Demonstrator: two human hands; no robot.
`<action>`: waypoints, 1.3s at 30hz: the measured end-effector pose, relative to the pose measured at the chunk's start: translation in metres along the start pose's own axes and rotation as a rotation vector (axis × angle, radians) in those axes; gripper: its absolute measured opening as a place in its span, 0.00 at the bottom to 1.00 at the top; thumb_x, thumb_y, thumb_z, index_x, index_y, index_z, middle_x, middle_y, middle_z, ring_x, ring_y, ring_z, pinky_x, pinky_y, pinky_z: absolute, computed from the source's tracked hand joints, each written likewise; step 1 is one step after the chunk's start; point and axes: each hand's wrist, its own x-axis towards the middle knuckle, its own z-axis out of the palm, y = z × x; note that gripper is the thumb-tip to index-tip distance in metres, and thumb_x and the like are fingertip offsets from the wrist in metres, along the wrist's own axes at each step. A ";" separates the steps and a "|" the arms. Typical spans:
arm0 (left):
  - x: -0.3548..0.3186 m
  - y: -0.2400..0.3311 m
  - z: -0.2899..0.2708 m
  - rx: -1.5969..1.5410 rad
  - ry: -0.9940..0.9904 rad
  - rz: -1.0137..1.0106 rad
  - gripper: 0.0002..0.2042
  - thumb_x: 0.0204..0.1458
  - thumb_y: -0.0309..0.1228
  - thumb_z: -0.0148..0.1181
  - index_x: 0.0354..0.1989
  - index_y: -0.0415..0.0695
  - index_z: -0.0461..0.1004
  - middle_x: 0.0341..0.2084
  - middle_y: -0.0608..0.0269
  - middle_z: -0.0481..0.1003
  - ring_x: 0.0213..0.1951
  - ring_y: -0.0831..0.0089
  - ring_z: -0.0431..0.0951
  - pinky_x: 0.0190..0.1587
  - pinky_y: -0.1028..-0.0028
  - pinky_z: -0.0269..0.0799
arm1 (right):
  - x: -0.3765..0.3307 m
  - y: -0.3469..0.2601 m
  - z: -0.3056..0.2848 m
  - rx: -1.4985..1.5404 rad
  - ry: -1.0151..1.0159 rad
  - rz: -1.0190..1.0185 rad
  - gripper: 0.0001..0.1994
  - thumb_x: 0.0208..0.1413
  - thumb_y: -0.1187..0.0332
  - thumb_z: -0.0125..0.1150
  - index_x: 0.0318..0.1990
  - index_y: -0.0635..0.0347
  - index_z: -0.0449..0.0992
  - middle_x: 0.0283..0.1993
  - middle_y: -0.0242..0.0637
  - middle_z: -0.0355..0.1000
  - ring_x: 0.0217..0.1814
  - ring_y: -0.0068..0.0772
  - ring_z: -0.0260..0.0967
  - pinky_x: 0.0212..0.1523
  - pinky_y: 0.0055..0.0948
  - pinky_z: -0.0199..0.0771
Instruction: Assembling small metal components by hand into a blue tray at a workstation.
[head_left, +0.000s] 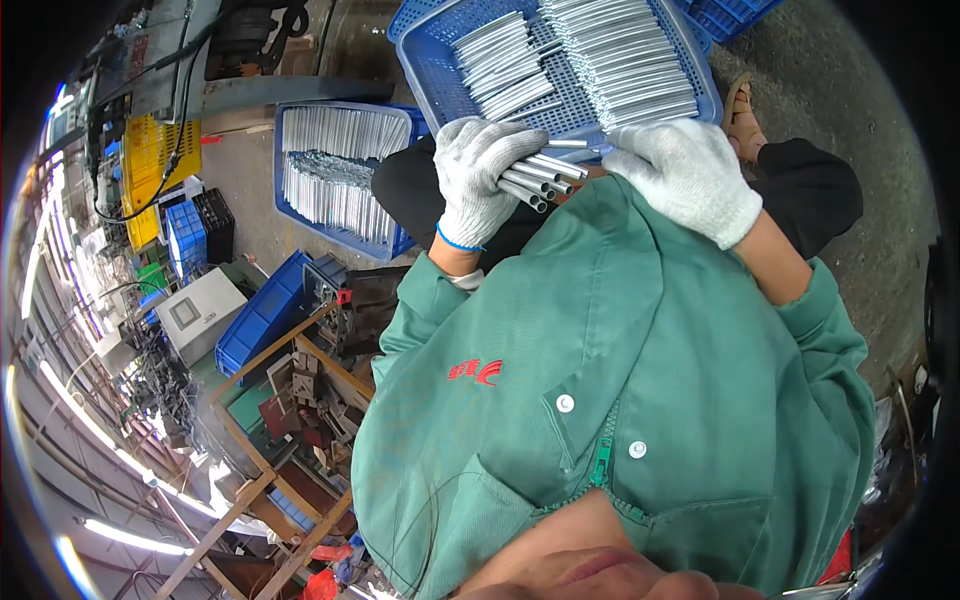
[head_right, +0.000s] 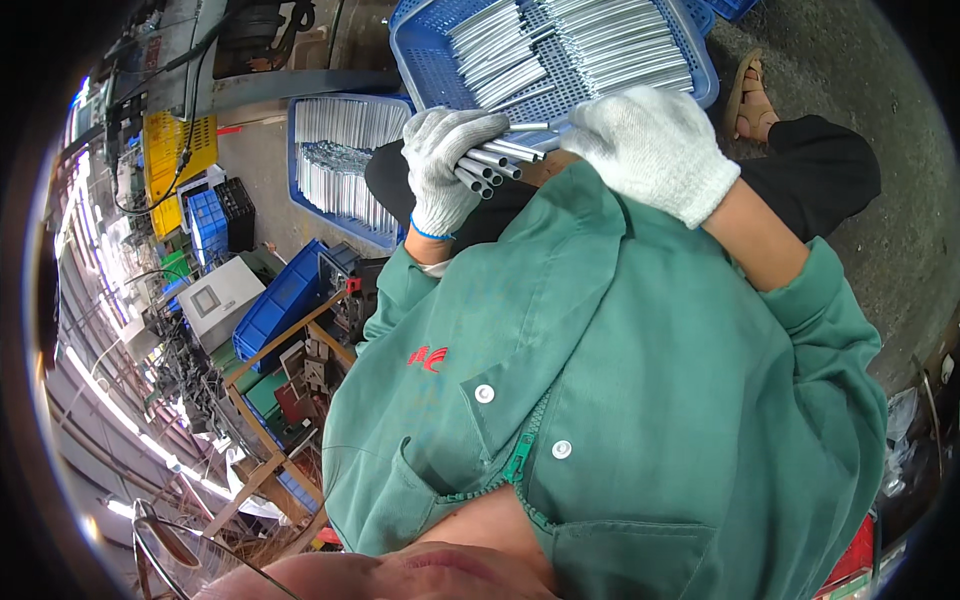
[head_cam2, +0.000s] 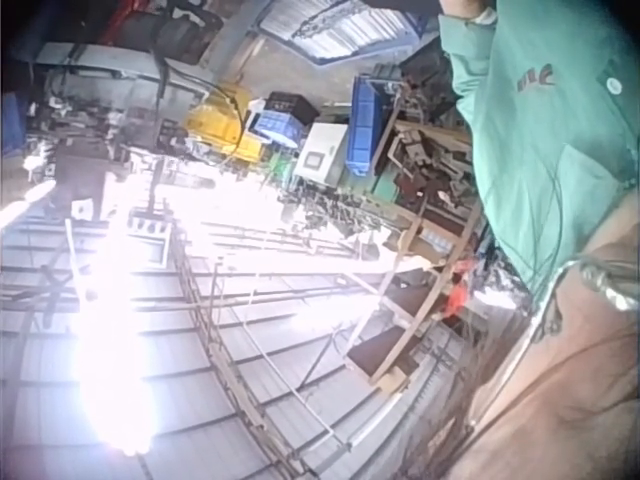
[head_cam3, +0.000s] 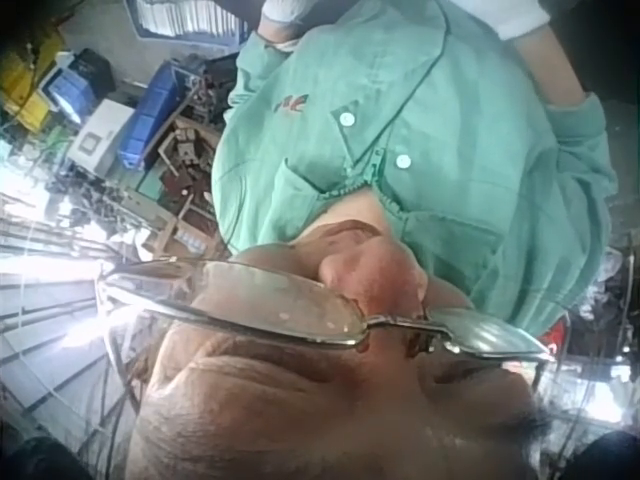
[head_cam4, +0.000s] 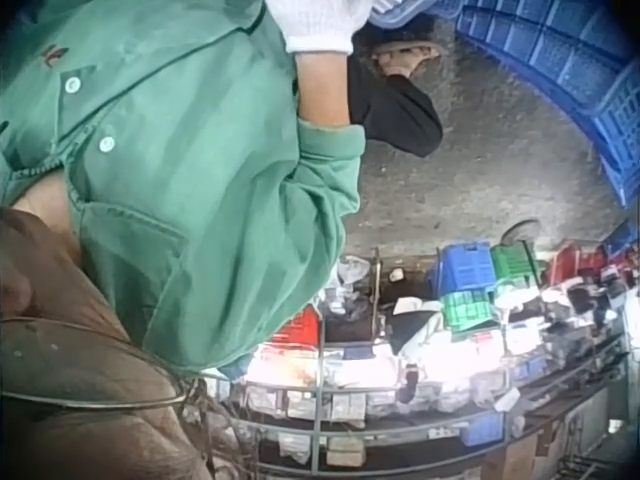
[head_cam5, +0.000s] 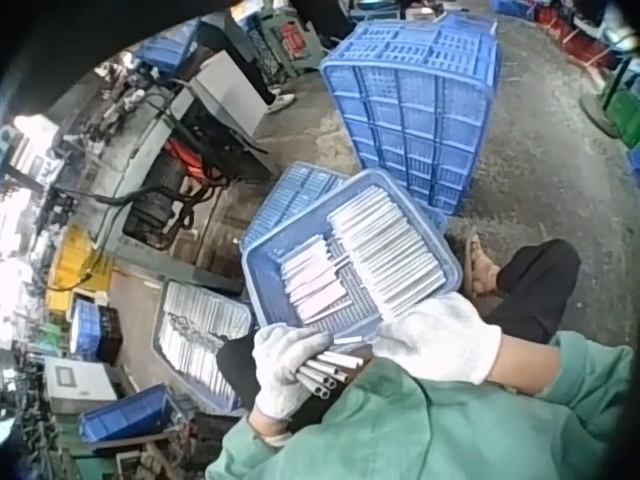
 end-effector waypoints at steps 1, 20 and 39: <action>-0.001 -0.001 0.000 0.005 -0.005 -0.005 0.15 0.40 0.37 0.71 0.39 0.53 0.85 0.35 0.72 0.84 0.37 0.70 0.81 0.52 0.66 0.70 | 0.000 -0.001 0.000 0.025 0.013 -0.008 0.15 0.61 0.56 0.59 0.35 0.55 0.87 0.27 0.34 0.80 0.26 0.40 0.76 0.30 0.37 0.76; -0.020 -0.045 0.040 0.058 -0.106 -0.202 0.14 0.44 0.32 0.70 0.42 0.49 0.85 0.35 0.66 0.85 0.34 0.64 0.81 0.48 0.65 0.72 | 0.003 0.027 0.024 0.014 -0.014 0.120 0.17 0.63 0.54 0.56 0.40 0.54 0.86 0.33 0.42 0.82 0.35 0.48 0.79 0.38 0.45 0.76; -0.031 -0.053 0.053 -0.475 -0.152 -0.505 0.08 0.47 0.24 0.70 0.36 0.41 0.80 0.20 0.64 0.78 0.20 0.64 0.74 0.29 0.68 0.70 | -0.004 0.017 0.013 -0.031 0.026 0.076 0.17 0.62 0.54 0.58 0.41 0.55 0.85 0.33 0.40 0.83 0.34 0.48 0.79 0.37 0.44 0.77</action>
